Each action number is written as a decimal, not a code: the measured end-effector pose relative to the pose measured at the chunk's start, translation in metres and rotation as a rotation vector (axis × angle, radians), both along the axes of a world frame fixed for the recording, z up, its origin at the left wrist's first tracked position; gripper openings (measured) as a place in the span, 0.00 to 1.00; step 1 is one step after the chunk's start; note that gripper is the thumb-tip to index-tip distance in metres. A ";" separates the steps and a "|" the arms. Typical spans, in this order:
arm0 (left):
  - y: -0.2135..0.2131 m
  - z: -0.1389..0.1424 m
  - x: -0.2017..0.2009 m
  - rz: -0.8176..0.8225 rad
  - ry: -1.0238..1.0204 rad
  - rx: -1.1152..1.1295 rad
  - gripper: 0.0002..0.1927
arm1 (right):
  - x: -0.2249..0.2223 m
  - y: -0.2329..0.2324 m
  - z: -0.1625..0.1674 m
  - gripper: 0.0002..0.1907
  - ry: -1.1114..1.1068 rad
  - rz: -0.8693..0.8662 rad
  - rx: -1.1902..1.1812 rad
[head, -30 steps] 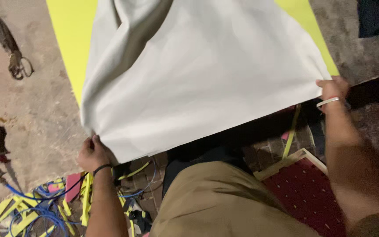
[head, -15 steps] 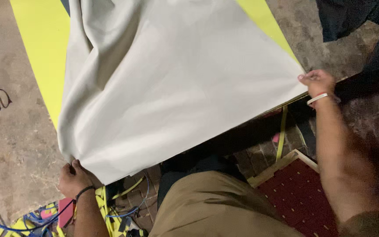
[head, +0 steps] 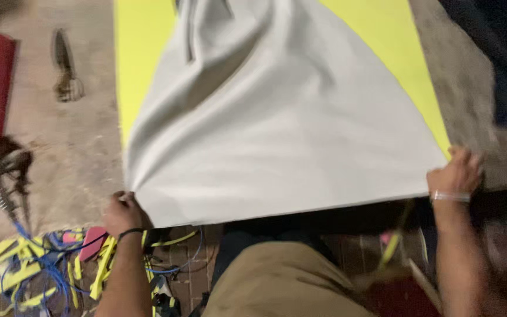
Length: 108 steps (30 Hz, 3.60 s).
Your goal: The person spreads a black fabric sheet over a yellow foam board on a workbench and trims it with scissors. They then spread a white fabric sheet, cut the yellow foam along its edge with a knife, apply spray adhesive with a glue gun, and fold the fabric over the foam.
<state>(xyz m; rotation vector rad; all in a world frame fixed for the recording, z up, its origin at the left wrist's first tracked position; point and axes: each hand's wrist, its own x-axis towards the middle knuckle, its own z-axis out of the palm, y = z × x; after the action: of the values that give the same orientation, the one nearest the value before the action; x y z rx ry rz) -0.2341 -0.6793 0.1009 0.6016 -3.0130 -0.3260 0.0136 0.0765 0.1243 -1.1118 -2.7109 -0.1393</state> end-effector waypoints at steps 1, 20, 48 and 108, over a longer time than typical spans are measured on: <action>0.001 0.004 0.001 0.009 -0.005 -0.010 0.21 | -0.022 -0.023 0.002 0.27 0.027 0.017 -0.082; 0.114 0.014 -0.299 -0.622 0.210 0.550 0.18 | -0.435 -0.321 0.017 0.12 -0.002 0.626 -0.616; 0.135 -0.044 -0.723 -0.218 0.163 0.785 0.17 | -0.860 -0.174 -0.066 0.11 0.310 0.391 -0.664; 0.009 -0.053 -0.353 -0.594 -0.178 0.101 0.39 | -0.640 -0.455 -0.087 0.44 -0.259 0.924 -0.317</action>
<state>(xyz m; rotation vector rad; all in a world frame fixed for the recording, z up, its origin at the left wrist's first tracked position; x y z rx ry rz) -0.5870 -0.6698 0.0481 -0.3004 -3.2979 -0.4689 -0.6263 -0.3788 0.0372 0.2186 -3.2374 0.3182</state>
